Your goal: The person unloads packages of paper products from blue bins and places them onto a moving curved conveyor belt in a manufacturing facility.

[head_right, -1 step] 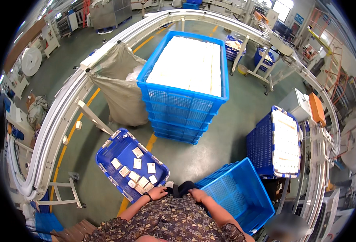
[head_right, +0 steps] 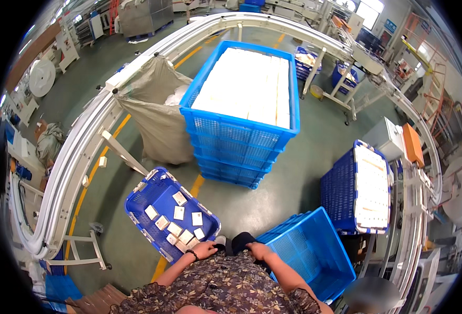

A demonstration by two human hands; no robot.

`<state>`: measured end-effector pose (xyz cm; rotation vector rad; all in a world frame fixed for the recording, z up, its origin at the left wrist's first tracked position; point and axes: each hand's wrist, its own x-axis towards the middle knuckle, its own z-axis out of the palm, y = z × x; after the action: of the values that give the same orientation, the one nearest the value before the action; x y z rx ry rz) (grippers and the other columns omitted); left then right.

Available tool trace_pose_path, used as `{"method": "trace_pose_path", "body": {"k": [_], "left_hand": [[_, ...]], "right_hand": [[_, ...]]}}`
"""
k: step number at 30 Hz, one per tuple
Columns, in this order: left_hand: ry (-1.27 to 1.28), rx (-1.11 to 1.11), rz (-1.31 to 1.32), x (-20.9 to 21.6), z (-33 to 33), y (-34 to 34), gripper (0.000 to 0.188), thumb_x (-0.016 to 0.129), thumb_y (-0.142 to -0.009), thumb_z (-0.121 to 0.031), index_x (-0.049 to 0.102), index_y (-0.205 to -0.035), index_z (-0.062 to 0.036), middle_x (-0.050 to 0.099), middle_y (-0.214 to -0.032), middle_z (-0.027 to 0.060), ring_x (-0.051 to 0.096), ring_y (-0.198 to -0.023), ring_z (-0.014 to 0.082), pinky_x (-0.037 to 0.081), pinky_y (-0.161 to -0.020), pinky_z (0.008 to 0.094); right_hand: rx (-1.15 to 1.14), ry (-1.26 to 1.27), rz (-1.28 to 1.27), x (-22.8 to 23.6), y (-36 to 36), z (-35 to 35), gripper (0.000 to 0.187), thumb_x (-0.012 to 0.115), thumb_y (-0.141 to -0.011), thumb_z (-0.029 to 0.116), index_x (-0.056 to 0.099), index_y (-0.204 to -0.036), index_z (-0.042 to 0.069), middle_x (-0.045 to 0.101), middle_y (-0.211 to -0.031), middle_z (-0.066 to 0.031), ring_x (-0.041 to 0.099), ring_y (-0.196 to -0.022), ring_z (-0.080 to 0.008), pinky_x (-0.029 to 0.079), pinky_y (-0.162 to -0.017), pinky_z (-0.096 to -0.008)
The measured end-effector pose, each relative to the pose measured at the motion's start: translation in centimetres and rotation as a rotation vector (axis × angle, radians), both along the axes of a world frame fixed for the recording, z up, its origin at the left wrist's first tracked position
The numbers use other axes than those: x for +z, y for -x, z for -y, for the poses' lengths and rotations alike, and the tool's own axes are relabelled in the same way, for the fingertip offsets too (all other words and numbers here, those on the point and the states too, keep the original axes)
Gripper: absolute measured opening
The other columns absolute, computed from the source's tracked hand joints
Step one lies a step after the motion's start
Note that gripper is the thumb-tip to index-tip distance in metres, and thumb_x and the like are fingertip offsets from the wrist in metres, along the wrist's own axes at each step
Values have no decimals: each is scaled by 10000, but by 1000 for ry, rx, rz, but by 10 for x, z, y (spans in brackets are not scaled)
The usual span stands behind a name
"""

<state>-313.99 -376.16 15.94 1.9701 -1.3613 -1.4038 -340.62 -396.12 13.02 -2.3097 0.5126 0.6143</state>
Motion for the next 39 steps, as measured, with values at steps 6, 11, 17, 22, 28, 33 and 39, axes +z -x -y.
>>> {"method": "trace_pose_path", "body": {"k": [6, 11, 17, 22, 28, 33, 39], "left_hand": [[80, 425, 46, -30, 32, -37, 463, 651, -933, -374, 608, -1252, -41, 718, -1023, 191, 679, -965, 383, 534, -833, 466], [20, 803, 55, -52, 36, -13, 371, 655, -924, -334, 634, -1189, -75, 723, -930, 163, 691, -884, 364, 538, -766, 464], [-136, 814, -37, -58, 32, 51, 420, 652, -911, -380, 639, -1216, -91, 723, -1009, 164, 684, -952, 356, 542, -820, 450], [-344, 775, -248, -86, -21, 99, 492, 646, -935, -378, 614, -1297, -46, 740, -994, 143, 694, -965, 342, 547, -838, 436], [-358, 911, -201, -98, -108, 106, 441, 651, -934, -346, 630, -1277, -69, 742, -998, 132, 702, -958, 324, 554, -833, 424], [-427, 1228, -123, -111, -218, 125, 388, 664, -924, -305, 643, -1233, -70, 746, -987, 128, 711, -939, 312, 561, -825, 427], [-587, 1460, -114, -123, -280, 151, 331, 675, -918, -254, 657, -1192, -70, 749, -909, 117, 727, -843, 273, 569, -784, 386]], "right_hand": [[121, 34, -168, 10, -61, 148, 486, 668, -903, 293, 600, -1339, 89, 654, -1263, -209, 618, -1160, -393, 503, -992, -466], [144, 61, -272, -40, -101, 221, 465, 635, -899, 313, 630, -1307, 90, 691, -1190, -194, 634, -1131, -389, 507, -980, -466], [55, 72, -296, -153, -133, 250, 448, 583, -896, 361, 658, -1271, 129, 685, -1222, -182, 627, -1153, -391, 495, -1004, -482], [136, 34, -248, -217, -173, 202, 390, 581, -897, 337, 685, -1205, 122, 692, -1194, -184, 639, -1125, -387, 500, -988, -484], [40, -34, -195, -244, -204, 89, 359, 589, -908, 334, 694, -1185, 131, 699, -1178, -173, 650, -1111, -371, 504, -986, -466], [286, -40, -288, -278, -196, -1, 349, 581, -920, 321, 696, -1179, 118, 700, -1180, -162, 644, -1120, -372, 504, -986, -462], [515, -100, -278, -276, -197, -64, 300, 500, -961, 235, 730, -1063, 72, 658, -1228, -133, 636, -1124, -332, 517, -963, -423]]}}
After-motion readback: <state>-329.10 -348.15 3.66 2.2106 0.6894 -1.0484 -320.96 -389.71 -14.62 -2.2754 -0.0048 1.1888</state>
